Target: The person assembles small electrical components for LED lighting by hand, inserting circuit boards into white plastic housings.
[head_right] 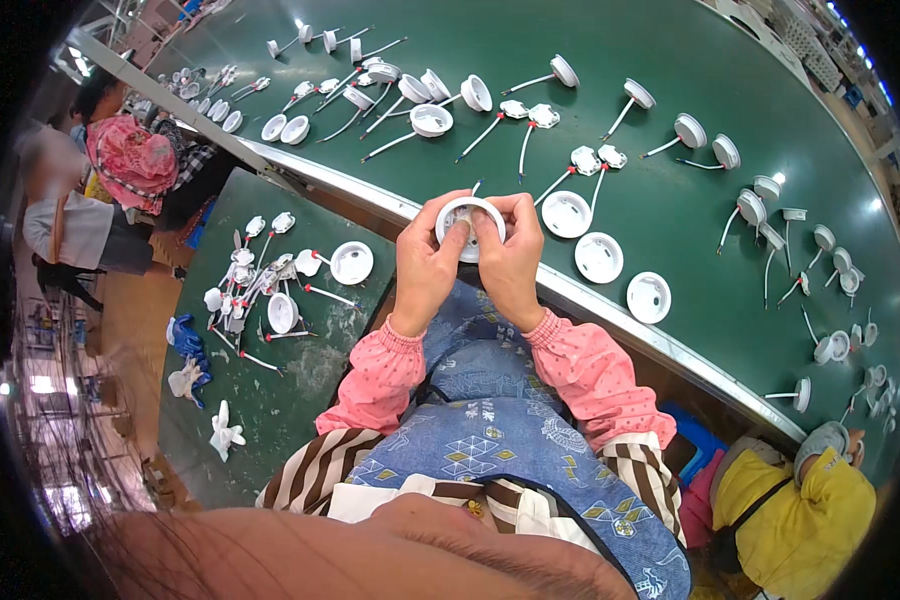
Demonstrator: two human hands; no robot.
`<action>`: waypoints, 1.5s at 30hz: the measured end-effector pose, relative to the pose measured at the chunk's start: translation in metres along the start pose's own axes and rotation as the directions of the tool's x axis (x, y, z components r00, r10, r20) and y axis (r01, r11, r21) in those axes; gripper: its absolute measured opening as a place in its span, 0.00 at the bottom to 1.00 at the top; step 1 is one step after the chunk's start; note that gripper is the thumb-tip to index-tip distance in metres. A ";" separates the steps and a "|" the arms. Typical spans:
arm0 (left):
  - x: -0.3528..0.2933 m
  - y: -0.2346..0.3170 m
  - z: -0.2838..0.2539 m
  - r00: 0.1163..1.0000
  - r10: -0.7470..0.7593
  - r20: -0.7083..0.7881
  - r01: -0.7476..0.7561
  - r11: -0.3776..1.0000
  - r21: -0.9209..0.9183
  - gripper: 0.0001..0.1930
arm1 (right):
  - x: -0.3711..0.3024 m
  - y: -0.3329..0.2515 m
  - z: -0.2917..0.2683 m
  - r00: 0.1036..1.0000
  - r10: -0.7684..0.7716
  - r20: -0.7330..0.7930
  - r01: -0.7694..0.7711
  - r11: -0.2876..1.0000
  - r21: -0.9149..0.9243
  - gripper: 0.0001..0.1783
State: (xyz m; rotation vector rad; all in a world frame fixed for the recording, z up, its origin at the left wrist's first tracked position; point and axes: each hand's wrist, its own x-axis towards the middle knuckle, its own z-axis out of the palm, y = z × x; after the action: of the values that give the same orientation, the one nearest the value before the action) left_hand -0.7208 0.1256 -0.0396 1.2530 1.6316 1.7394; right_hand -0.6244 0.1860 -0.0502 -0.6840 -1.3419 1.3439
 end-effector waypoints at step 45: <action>-0.007 -0.020 -0.032 0.953 -0.291 -0.088 0.215 0.848 -0.484 0.23 | 0.007 0.006 0.008 0.906 0.244 0.345 -0.344 0.900 0.267 0.28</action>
State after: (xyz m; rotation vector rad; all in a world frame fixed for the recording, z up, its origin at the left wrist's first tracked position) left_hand -0.7490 0.1068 -0.0571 0.6525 1.2670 1.9414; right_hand -0.6349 0.1910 -0.0527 -0.4809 -1.2411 1.9326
